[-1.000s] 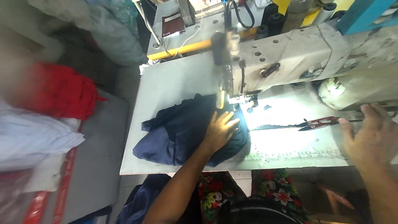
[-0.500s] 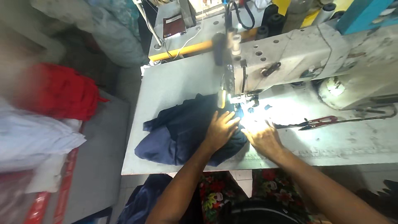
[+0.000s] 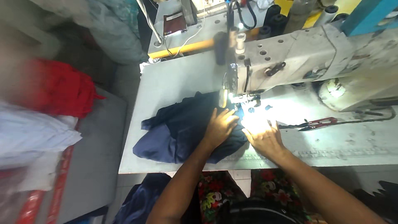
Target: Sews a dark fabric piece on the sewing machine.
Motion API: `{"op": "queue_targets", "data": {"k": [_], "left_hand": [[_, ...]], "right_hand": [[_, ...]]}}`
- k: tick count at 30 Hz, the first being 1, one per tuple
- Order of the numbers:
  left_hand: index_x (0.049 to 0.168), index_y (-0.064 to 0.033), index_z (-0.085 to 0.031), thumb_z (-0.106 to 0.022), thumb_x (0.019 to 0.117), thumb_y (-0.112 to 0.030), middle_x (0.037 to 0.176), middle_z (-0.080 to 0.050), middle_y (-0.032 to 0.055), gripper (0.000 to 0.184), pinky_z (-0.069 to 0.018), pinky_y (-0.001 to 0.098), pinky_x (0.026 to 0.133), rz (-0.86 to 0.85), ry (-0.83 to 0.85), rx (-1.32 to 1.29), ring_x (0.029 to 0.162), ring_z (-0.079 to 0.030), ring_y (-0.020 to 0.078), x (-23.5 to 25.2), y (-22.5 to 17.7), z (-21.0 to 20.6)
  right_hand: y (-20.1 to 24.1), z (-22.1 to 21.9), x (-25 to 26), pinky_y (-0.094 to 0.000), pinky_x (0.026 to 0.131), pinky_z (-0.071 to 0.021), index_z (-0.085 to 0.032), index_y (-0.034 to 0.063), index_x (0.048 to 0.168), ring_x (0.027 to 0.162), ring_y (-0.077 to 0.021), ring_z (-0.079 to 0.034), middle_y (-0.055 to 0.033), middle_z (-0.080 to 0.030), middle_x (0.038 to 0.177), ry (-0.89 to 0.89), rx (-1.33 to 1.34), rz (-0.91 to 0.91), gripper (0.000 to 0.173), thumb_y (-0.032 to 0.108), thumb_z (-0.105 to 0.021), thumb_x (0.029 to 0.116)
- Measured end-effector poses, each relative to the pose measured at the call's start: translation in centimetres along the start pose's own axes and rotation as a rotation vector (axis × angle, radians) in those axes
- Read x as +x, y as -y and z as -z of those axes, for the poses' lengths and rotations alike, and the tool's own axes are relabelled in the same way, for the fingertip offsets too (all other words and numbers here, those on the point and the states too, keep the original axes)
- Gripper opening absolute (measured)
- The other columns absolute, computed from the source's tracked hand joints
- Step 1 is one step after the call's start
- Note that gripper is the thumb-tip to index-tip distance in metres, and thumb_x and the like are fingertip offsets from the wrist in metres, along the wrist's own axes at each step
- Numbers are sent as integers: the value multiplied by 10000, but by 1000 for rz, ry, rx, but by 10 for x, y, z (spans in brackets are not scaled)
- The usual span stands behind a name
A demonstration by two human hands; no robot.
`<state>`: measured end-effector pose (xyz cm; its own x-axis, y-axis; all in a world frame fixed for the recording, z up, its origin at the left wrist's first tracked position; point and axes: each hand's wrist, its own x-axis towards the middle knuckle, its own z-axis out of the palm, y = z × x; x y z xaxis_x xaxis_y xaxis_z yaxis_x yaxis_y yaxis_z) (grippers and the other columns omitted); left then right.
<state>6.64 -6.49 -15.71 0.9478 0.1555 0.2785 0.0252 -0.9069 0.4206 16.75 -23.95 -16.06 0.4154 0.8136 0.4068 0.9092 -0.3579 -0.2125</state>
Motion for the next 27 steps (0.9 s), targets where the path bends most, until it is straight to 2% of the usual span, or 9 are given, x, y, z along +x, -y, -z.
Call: {"op": "queue_targets", "data": {"k": [11, 14, 17, 19, 21, 23, 24, 25, 27], "left_hand": [[1195, -114, -753, -617, 1002, -188, 1351, -682, 102, 248, -314, 682, 1147, -4, -20, -20, 1336, -587, 340, 8, 13, -5], [1222, -79, -743, -629, 993, -158, 1381, -656, 146, 268, -285, 678, 1170, 14, 42, -91, 1362, -557, 368, 6, 8, 6], [1204, -75, -747, -597, 1017, -230, 1308, -689, 136, 286, -410, 595, 1128, -30, 148, -12, 1282, -622, 323, -15, -2, 30], [1155, -98, -770, -610, 1004, -291, 1150, -731, 122, 293, -517, 534, 964, -85, 191, 79, 1105, -691, 296, -34, -1, 44], [1163, -123, -771, -631, 982, -340, 1091, -730, 132, 315, -527, 526, 853, -101, 199, 173, 1028, -698, 312, -46, 1, 55], [1202, -170, -761, -661, 963, -329, 1153, -710, 138, 304, -514, 544, 879, -118, 200, 230, 1064, -681, 325, -48, 0, 63], [1220, -183, -756, -672, 957, -303, 1196, -699, 144, 301, -503, 564, 940, -127, 210, 225, 1109, -671, 334, -48, -1, 64], [1200, -168, -762, -677, 953, -271, 1180, -701, 151, 281, -496, 574, 975, -143, 219, 209, 1117, -670, 341, -49, -2, 63], [1076, -105, -777, -685, 946, -215, 1030, -718, 144, 193, -541, 525, 911, -169, 240, 190, 1022, -695, 333, -49, -5, 59]], "right_hand": [[-3, -5, 3, -571, 923, -478, -778, 101, 1141, 1148, -334, -672, -79, -739, 1230, -24, -31, 19, 297, 247, -550, 1021], [-5, -5, 4, -581, 945, -473, -773, 112, 1170, 1168, -334, -668, -77, -738, 1236, -18, -18, 17, 314, 260, -530, 1035], [-9, -7, 3, -591, 912, -480, -767, 101, 1178, 1143, -354, -670, -93, -737, 1232, -15, 21, 22, 335, 273, -519, 1034], [-10, -8, 3, -595, 915, -480, -759, 95, 1189, 1162, -357, -661, -101, -727, 1250, -10, 47, 26, 344, 290, -518, 1040], [-9, -7, 4, -605, 940, -478, -753, 92, 1199, 1184, -355, -656, -109, -719, 1262, -2, 53, 29, 355, 306, -521, 1036], [-7, -7, 4, -619, 960, -465, -751, 80, 1198, 1189, -363, -654, -124, -718, 1258, 0, 63, 27, 345, 300, -542, 1032], [-6, -7, 4, -624, 965, -462, -749, 79, 1206, 1185, -368, -655, -130, -717, 1258, 0, 67, 25, 342, 296, -549, 1032], [-6, -7, 4, -625, 966, -460, -747, 84, 1217, 1184, -370, -655, -129, -715, 1264, 1, 72, 25, 340, 291, -550, 1033], [-8, -7, 4, -624, 955, -459, -747, 95, 1222, 1186, -367, -654, -124, -712, 1276, 0, 83, 34, 325, 280, -556, 1035]]}}
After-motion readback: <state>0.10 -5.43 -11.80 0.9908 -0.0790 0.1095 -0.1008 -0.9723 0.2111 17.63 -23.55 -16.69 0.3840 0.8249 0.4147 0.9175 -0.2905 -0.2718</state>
